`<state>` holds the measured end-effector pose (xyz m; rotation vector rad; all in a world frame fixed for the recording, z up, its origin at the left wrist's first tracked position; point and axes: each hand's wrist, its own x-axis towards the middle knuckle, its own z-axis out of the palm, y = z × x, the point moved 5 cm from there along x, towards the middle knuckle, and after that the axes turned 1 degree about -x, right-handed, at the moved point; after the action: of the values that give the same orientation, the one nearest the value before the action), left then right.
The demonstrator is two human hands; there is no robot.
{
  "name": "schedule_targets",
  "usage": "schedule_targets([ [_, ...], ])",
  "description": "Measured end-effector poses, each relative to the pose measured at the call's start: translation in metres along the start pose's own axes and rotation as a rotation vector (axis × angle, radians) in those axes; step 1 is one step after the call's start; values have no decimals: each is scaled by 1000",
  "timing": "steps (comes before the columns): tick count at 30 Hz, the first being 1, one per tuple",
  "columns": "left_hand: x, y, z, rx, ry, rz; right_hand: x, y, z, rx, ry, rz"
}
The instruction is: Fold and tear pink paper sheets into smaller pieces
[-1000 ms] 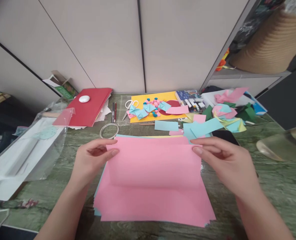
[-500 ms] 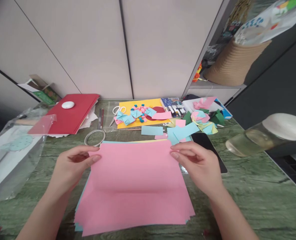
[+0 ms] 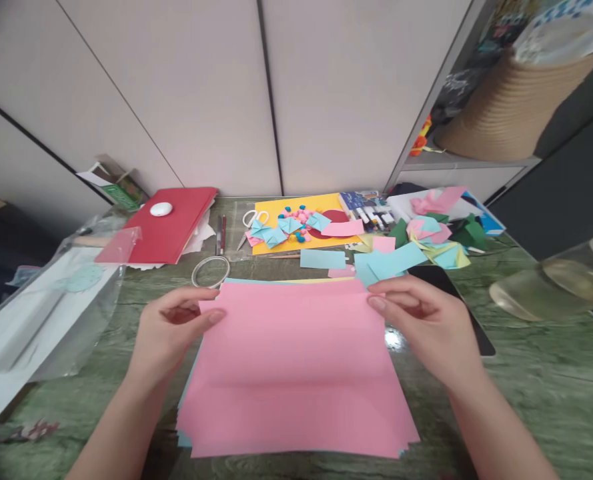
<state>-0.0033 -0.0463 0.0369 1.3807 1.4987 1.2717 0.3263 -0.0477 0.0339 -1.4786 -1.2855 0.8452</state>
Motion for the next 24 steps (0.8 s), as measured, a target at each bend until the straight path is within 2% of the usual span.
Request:
schedule_targets([
  [7,-2,5,1,-15,-47,34,1,9,-4,-84,67,24],
  [24,-2,9,1,-6,-53,64,3,17,-5,-137,64,28],
])
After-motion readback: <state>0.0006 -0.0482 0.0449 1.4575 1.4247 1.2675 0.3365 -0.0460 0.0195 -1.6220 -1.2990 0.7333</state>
